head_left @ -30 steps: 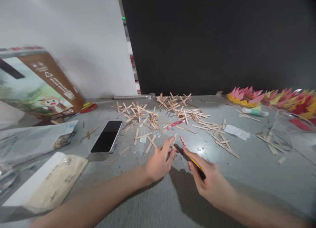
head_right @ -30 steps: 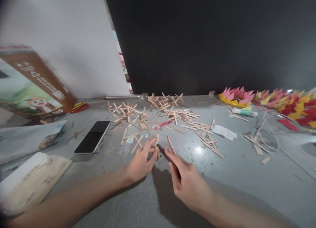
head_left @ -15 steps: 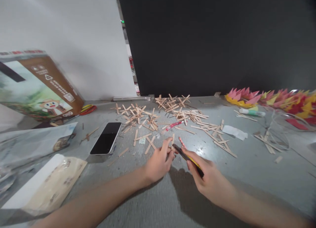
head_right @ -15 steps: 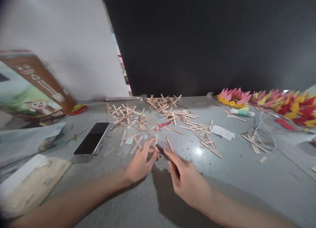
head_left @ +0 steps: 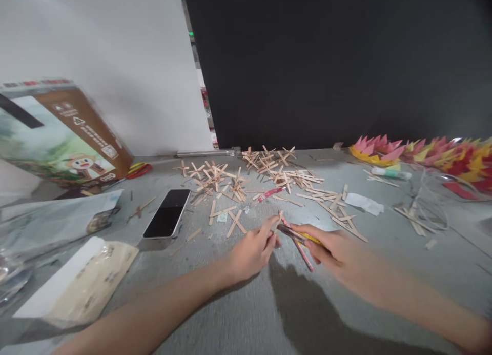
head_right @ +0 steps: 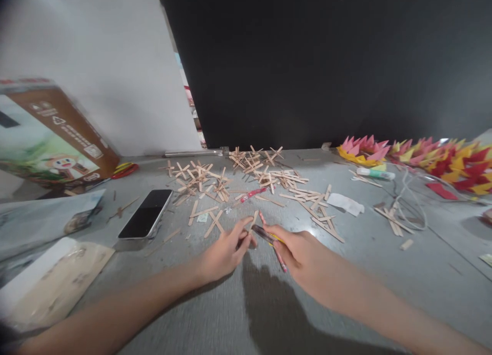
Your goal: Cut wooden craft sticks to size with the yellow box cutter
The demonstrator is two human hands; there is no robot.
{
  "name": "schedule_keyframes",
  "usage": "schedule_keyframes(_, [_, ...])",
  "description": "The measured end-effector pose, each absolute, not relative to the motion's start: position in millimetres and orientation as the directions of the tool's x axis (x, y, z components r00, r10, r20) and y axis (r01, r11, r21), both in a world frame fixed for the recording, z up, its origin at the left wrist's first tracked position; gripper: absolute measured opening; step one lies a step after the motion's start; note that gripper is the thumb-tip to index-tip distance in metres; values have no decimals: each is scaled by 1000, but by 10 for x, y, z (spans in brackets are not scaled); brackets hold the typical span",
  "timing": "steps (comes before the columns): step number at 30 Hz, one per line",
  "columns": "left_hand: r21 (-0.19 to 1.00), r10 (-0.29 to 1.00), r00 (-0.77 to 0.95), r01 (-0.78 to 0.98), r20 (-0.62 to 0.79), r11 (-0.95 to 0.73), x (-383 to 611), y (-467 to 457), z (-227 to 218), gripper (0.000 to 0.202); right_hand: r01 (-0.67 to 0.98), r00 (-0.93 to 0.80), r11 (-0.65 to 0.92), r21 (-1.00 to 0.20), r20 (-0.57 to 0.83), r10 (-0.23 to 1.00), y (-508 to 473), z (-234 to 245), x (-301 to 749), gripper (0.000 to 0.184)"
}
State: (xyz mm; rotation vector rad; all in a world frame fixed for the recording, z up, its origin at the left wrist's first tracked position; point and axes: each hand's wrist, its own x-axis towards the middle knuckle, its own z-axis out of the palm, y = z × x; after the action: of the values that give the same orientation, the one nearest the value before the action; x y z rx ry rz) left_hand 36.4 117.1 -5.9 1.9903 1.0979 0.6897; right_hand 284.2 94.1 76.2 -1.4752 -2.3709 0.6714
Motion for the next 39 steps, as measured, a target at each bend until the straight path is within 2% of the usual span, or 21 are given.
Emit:
schedule_keyframes(3, [795,849,512,456,133,-400,362,1157,-69,51,795,-442,337,-505,-100,891,938,819,2907,44])
schedule_keyframes(7, [799,858,494,454,142,-394,355,1169,-77,62,781,-434,320,-536,-98,896,912,866,2846,44])
schedule_keyframes(11, [856,869,464,365,174,-366,354,1196,-84,62,763,-424,324,-559,-54,904,862,896,2723,43])
schedule_keyframes(17, [890,878,455,323,152,-321,378,1198,-106,62,794,-383,328,-512,-2,924,774,869,2655,45])
schedule_keyframes(23, [921,876,448,238,178,-309,371,1192,-169,65,757,-418,386,-526,64,906,686,782,2654,47])
schedule_keyframes(26, [874,852,473,289,225,-391,349,1179,-181,66,765,-418,393,-510,70,906,670,800,2708,47])
schedule_keyframes(30, [726,769,542,369,340,-581,341,1147,-176,68,786,-453,429,-445,58,890,647,851,2818,49])
schedule_keyframes(33, [730,776,538,376,330,-571,356,1130,-155,70,795,-458,441,-417,65,886,628,872,2858,51])
schedule_keyframes(39, [761,807,504,378,308,-527,350,1146,-157,72,760,-482,467,-452,90,871,592,857,2782,58])
